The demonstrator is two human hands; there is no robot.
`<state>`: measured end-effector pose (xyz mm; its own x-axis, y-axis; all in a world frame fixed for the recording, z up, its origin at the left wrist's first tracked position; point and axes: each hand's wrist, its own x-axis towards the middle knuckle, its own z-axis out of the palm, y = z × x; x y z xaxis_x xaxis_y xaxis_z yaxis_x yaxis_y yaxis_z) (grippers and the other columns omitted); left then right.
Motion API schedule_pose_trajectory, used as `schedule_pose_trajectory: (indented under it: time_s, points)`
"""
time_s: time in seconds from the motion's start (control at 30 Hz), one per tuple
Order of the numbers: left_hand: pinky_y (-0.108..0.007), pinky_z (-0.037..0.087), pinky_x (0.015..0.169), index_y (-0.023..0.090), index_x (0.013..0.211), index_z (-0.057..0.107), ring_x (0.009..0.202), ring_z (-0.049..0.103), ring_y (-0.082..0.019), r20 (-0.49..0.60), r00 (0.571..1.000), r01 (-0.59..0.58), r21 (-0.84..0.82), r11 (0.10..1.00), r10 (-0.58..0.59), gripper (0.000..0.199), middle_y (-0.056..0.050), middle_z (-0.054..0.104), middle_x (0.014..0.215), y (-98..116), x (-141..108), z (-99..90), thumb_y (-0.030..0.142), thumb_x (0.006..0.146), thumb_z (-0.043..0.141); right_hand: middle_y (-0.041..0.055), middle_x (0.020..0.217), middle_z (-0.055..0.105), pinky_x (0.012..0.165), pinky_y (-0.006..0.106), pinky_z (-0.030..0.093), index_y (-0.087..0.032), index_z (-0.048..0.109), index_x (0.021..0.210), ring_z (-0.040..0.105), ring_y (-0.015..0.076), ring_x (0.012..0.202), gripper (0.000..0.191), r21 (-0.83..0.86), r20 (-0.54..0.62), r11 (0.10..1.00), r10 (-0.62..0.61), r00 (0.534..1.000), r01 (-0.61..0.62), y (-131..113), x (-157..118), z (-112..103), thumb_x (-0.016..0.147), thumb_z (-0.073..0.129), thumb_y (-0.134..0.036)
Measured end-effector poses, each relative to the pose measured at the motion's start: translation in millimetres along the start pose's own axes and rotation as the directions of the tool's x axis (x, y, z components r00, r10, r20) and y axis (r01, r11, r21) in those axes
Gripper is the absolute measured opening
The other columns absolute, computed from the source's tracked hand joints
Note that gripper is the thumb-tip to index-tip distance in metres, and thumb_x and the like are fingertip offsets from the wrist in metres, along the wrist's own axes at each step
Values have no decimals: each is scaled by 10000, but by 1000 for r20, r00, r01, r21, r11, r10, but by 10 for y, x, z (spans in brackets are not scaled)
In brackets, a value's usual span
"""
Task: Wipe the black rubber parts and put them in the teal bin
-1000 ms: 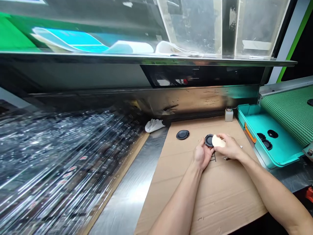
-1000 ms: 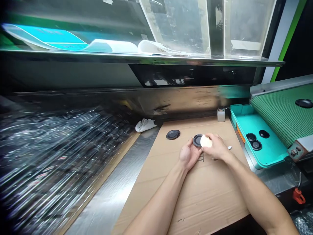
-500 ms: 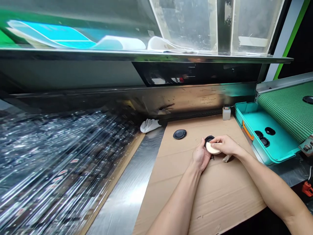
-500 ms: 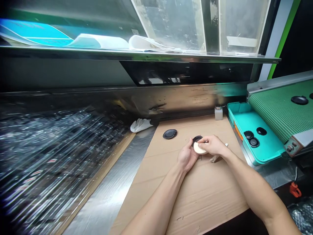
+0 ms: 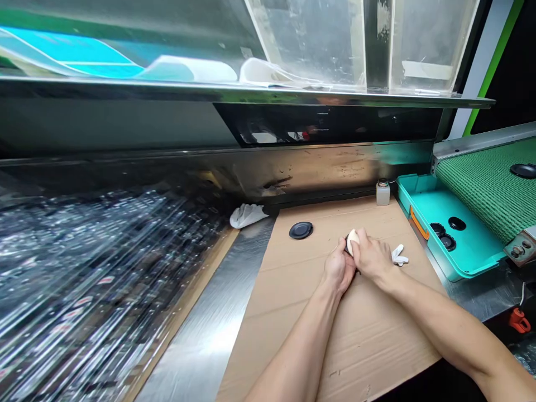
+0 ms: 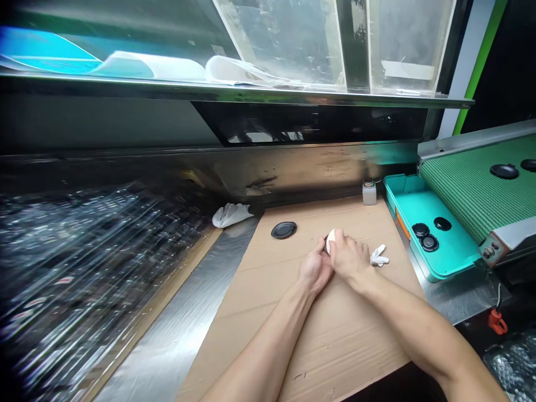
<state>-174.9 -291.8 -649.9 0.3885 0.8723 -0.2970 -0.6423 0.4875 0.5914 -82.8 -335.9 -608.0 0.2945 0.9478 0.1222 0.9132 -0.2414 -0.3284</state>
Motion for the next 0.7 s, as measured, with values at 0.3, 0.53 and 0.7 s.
schedule_pose_trajectory:
  time_s: [0.3,0.53,0.7]
  points:
    - [-345,597,929,110,1061,693,975,743,-204,-11,1000,16,8,1000,-16,372,-133,775,982,20,-18,10,274,1059,359,101,1056,743,743,334,464,-238,483,1241,710,270,893,293,-21,15,1000,0,1000,0,-21,-80,-23,1044,340,-402]
    - [-346,604,897,110,1039,661,974,739,-202,-38,998,43,23,999,-43,345,-132,762,1012,99,-33,10,269,1060,355,92,1056,746,729,336,458,-257,509,1281,712,291,901,330,5,-13,1000,-29,999,29,169,12,-4,1026,370,-414]
    - [-334,606,785,83,1200,617,1103,711,-274,96,986,140,-20,990,-138,488,-245,689,1226,262,-123,-6,414,1059,287,95,1093,737,795,329,452,-252,537,1307,690,282,1007,363,100,-125,984,163,979,-151,641,234,-70,1023,393,-429]
